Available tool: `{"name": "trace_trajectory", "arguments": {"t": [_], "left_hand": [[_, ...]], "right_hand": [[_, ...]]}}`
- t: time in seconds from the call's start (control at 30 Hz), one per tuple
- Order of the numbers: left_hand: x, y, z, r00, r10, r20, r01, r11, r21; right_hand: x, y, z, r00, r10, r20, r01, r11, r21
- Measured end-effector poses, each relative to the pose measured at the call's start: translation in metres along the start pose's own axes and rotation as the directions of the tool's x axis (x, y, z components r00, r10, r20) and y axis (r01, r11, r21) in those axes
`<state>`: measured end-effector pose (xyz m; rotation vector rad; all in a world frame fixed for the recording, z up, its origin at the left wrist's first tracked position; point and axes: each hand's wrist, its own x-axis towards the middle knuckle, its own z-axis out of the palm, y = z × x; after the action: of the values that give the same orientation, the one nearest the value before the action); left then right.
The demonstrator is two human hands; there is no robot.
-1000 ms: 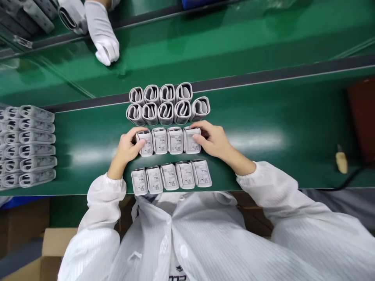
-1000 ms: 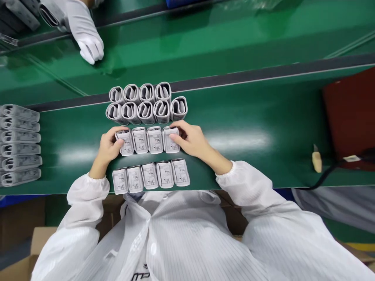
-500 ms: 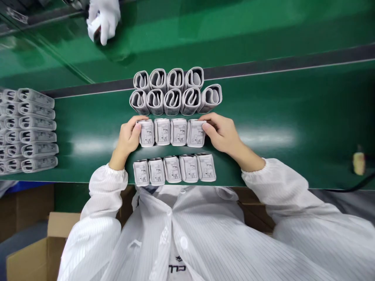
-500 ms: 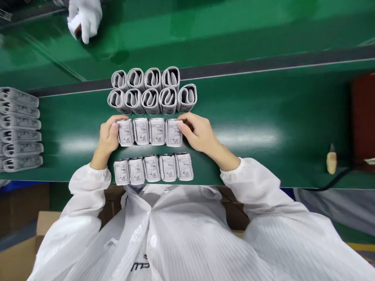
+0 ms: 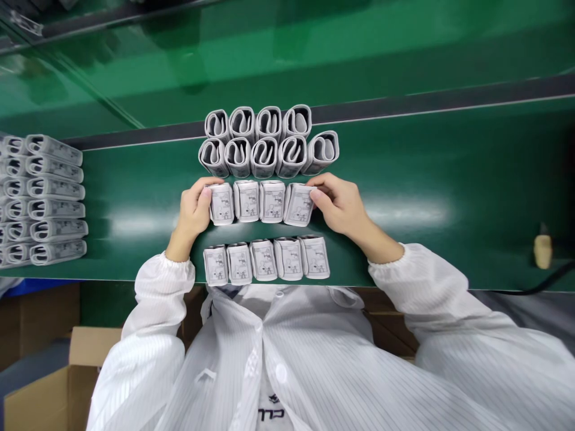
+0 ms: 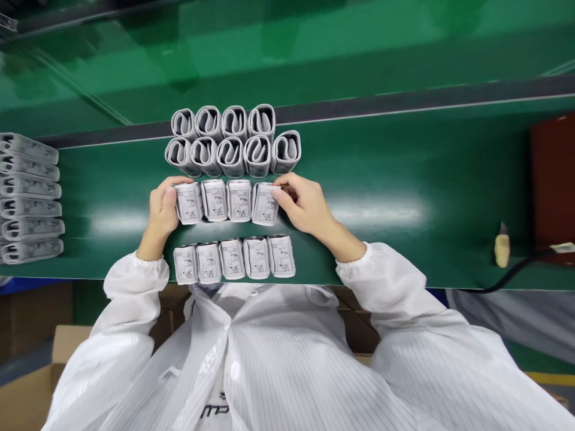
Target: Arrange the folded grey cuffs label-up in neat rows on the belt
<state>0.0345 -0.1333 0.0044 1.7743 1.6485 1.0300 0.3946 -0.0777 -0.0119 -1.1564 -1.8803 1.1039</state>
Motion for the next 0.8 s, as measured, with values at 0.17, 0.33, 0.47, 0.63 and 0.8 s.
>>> {"name": "trace_trajectory", "arguments": {"t": [0.17, 0.33, 0.47, 0.63, 0.8], "left_hand": [[0.0007, 0.0003, 0.0000, 1.000, 0.002, -0.002, -0.002, 1.000, 0.003], [0.0012, -0.0014, 0.0008, 1.000, 0.001, -0.012, -0.001, 1.000, 0.011], [0.0015, -0.0013, 0.0005, 1.000, 0.001, -0.024, -0.001, 1.000, -0.005], [0.0024, 0.0008, -0.0008, 1.000, -0.008, -0.025, 0.008, 1.000, 0.016], [0.0031, 0.0030, -0.0009, 0.999, 0.002, -0.036, -0.001, 1.000, 0.014]], "right_hand": [[0.0002, 0.0013, 0.0001, 1.000, 0.005, 0.006, -0.005, 1.000, 0.004], [0.0008, 0.0016, 0.0002, 1.000, -0.004, 0.006, 0.004, 1.000, 0.005], [0.0020, 0.0005, 0.0001, 1.000, -0.011, 0.005, 0.011, 1.000, 0.028], [0.0037, 0.0010, 0.0008, 0.999, -0.044, -0.012, 0.045, 0.998, 0.054], [0.0048, 0.0001, 0.0010, 0.998, -0.053, -0.025, 0.055, 0.996, 0.072]]}}
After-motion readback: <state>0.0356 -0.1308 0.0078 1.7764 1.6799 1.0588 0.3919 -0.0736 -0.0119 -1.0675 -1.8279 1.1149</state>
